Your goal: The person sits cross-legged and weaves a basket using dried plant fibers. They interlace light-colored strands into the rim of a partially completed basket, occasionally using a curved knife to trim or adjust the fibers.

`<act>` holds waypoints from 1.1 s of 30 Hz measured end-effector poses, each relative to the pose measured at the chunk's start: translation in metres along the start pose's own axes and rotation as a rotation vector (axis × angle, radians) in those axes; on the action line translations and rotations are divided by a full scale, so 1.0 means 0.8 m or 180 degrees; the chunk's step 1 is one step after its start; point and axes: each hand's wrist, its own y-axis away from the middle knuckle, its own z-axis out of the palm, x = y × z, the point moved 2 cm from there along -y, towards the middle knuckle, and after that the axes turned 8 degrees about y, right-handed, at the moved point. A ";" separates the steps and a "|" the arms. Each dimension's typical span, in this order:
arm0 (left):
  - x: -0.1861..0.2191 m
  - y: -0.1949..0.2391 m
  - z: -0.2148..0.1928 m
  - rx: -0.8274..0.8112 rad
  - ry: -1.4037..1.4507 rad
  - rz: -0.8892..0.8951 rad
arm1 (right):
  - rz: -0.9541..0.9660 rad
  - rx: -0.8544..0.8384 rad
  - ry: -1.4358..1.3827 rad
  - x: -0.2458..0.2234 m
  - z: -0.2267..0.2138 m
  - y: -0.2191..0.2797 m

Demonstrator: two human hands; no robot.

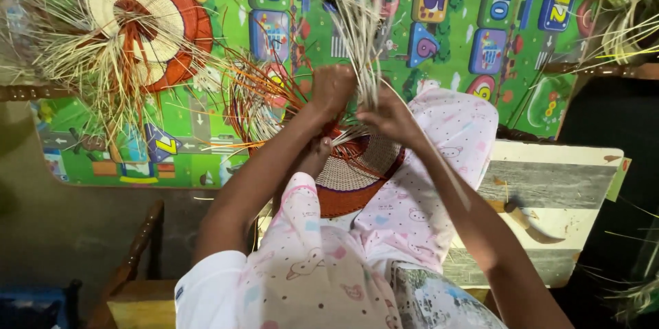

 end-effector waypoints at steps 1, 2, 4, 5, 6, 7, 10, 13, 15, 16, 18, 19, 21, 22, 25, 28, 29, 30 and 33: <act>-0.004 -0.006 -0.018 0.0004 -0.0009 0.0000 | -0.0009 0.0000 -0.0003 -0.017 -0.023 0.004; -0.007 -0.013 -0.037 0.0072 -0.0151 0.0098 | 0.0088 -0.0119 0.0027 -0.032 -0.045 0.008; -0.018 -0.030 -0.066 0.0151 -0.0294 0.0204 | 0.0176 -0.0231 0.0066 -0.046 -0.081 0.031; -0.029 -0.039 -0.076 0.0033 -0.0147 -0.0221 | 0.0473 -0.0497 0.0373 -0.041 -0.093 0.050; -0.040 -0.045 -0.086 -0.0094 0.0008 -0.0653 | 0.0778 -0.0773 0.0673 -0.036 -0.105 0.072; -0.051 -0.047 -0.088 -0.0093 0.0011 -0.0654 | 0.0779 -0.0774 0.0675 -0.046 -0.106 0.090; -0.095 -0.052 -0.091 0.0530 0.1745 -0.1984 | 0.2443 -0.1809 0.0602 -0.040 -0.102 0.176; -0.128 -0.073 -0.112 0.0877 0.1598 -0.2270 | 0.0907 -0.2058 -0.1408 -0.042 -0.085 0.254; -0.139 -0.094 -0.138 0.1195 0.2152 -0.3050 | 0.2588 -0.3539 0.1031 -0.056 -0.073 0.289; -0.160 -0.092 -0.131 0.1185 0.2157 -0.3048 | 0.2596 -0.3535 0.1026 -0.035 -0.069 0.322; -0.198 -0.094 -0.124 0.0883 0.0103 -0.2316 | 0.3184 -0.3959 0.0481 0.007 -0.062 0.390; -0.164 -0.094 -0.141 0.0885 0.0103 -0.2312 | 0.3183 -0.3955 0.0482 0.001 -0.066 0.386; -0.097 -0.094 -0.168 -0.0641 -0.1161 -0.2482 | 0.4028 -0.4068 0.0158 -0.010 -0.076 0.384; -0.072 -0.083 -0.152 -0.0647 -0.1163 -0.2486 | 0.4029 -0.4075 0.0153 -0.033 -0.085 0.355; 0.028 -0.060 -0.118 0.0438 -0.1620 0.0869 | 0.3509 -0.4084 0.0700 -0.075 -0.114 0.278; 0.072 -0.039 -0.083 -0.0385 0.1735 0.1125 | 0.2846 -0.3112 0.0665 -0.063 -0.140 0.223; 0.064 -0.033 -0.056 -0.1001 0.1422 0.0925 | 0.2260 -0.1906 0.0359 -0.055 -0.147 0.199; 0.058 -0.027 -0.028 -0.1612 0.1105 0.0737 | 0.1668 -0.0689 0.0064 -0.048 -0.158 0.179; 0.001 -0.018 0.061 -0.0739 0.0950 0.1503 | 0.0868 -0.0234 0.0722 -0.028 -0.127 0.069</act>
